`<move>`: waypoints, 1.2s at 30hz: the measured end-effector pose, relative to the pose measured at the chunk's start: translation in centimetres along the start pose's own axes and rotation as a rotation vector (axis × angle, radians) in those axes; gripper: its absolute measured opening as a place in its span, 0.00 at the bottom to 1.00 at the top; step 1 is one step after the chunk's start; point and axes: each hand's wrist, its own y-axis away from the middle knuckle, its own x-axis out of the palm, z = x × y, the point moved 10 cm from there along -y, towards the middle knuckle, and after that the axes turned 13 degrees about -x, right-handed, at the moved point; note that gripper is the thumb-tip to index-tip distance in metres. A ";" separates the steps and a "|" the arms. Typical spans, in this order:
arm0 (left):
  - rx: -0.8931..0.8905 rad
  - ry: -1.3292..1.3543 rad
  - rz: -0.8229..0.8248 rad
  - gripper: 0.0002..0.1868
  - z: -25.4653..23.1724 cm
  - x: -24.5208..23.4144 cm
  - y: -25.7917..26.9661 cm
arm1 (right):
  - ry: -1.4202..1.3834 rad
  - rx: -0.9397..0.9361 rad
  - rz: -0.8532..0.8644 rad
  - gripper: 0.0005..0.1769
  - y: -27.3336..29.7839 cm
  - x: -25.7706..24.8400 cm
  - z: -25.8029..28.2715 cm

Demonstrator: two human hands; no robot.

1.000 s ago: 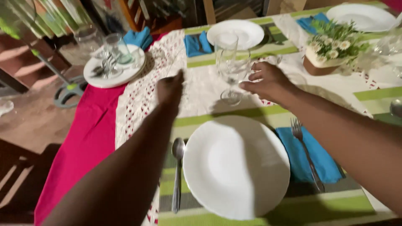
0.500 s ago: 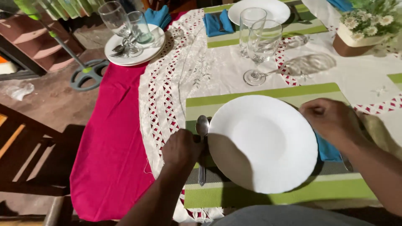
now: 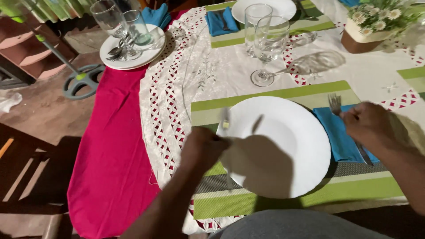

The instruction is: Setting a dining table with plates, napkins, and cutlery.

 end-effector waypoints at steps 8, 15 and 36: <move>0.048 -0.253 0.001 0.16 -4.1 4.3 0.6 | 0.168 -0.088 0.068 0.13 -2.6 2.7 -1.7; -0.017 -0.241 0.015 0.23 -4.0 3.1 2.3 | -0.255 -0.294 0.099 0.15 -1.5 1.9 6.8; -0.272 0.085 -0.145 0.21 9.7 -2.3 -6.1 | 0.032 -0.110 -0.214 0.20 -6.9 -1.1 -14.1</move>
